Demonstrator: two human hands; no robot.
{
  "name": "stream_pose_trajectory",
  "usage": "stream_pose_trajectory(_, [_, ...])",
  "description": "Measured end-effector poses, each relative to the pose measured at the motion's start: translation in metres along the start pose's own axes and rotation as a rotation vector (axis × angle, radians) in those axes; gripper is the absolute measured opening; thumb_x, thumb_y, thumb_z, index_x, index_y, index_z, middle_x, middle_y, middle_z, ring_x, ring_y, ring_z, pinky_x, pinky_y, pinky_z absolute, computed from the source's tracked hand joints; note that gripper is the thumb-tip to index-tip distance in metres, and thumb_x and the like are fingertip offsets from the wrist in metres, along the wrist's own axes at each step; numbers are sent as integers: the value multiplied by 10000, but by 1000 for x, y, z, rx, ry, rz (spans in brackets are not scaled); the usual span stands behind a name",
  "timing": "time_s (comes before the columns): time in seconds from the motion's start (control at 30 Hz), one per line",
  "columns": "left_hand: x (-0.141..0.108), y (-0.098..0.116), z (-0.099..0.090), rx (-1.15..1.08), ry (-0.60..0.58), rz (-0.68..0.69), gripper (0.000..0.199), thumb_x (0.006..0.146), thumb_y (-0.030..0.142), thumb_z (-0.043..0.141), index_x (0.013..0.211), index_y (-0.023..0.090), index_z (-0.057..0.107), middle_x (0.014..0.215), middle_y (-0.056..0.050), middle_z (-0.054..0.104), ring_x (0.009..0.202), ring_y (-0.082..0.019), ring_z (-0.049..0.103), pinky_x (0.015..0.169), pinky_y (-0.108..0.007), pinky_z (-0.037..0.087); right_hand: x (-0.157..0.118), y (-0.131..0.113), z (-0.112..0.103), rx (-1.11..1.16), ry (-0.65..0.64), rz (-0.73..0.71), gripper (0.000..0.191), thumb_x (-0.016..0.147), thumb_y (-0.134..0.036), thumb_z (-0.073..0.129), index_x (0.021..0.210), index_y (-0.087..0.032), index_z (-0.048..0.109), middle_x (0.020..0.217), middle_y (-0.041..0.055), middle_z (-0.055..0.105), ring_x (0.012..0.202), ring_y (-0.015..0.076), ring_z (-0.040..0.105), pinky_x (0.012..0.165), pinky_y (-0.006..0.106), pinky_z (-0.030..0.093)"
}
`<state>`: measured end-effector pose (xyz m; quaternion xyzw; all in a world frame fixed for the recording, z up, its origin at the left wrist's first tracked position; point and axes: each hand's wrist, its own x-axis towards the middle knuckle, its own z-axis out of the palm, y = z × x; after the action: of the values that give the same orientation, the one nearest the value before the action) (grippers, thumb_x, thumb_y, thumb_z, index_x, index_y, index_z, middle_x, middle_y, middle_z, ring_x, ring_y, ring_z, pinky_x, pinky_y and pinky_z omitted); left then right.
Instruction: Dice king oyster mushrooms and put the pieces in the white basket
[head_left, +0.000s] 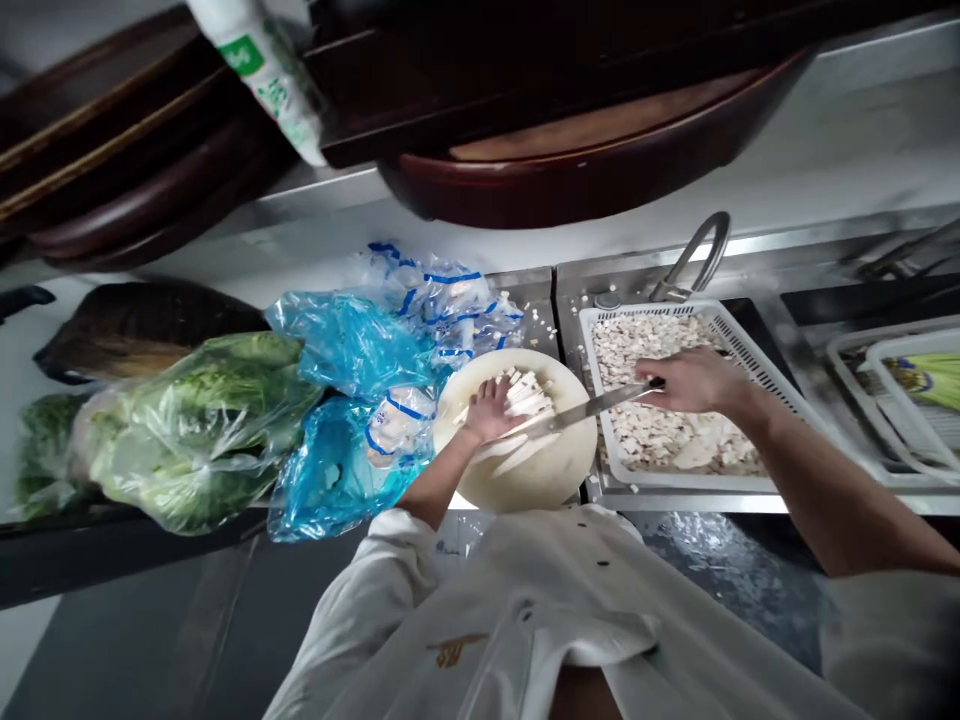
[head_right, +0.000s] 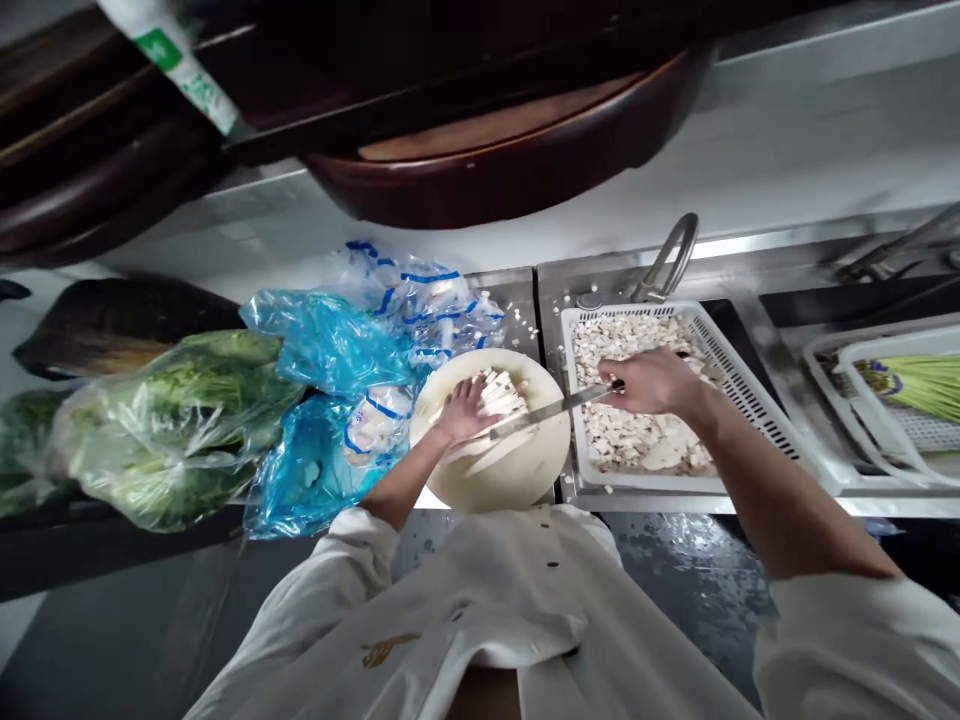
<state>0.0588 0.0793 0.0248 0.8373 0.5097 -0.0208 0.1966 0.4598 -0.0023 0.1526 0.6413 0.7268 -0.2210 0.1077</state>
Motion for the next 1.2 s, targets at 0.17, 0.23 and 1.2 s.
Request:
stream_pose_trajectory(0.17, [-35, 17, 26, 140, 95, -44, 993, 977, 775, 526, 1717, 206, 187, 1737, -222, 302, 1593, -417, 341, 1276, -568, 346, -53, -22, 72, 449, 71, 146, 519, 1109, -556, 378, 1273, -180, 696, 891, 112, 771, 750, 252, 689, 681, 330, 461])
stream_pose_trajectory(0.23, [-38, 17, 24, 166, 69, -42, 1033, 961, 793, 542, 1730, 230, 142, 1747, -214, 286, 1602, -425, 326, 1277, -579, 344, -54, -54, 96, 495, 96, 188, 410, 1109, -419, 388, 1168, -166, 704, 1022, 151, 786, 881, 257, 717, 737, 315, 456])
stream_pose_trajectory(1.2, [-42, 23, 32, 180, 55, 66, 1350, 735, 890, 728, 1726, 164, 166, 1767, -236, 208, 1626, -449, 222, 1291, -661, 233, -2, -167, 115, 241, 45, 361, 413, 1139, -350, 354, 1258, -152, 696, 1186, 164, 791, 1099, 252, 757, 901, 303, 505])
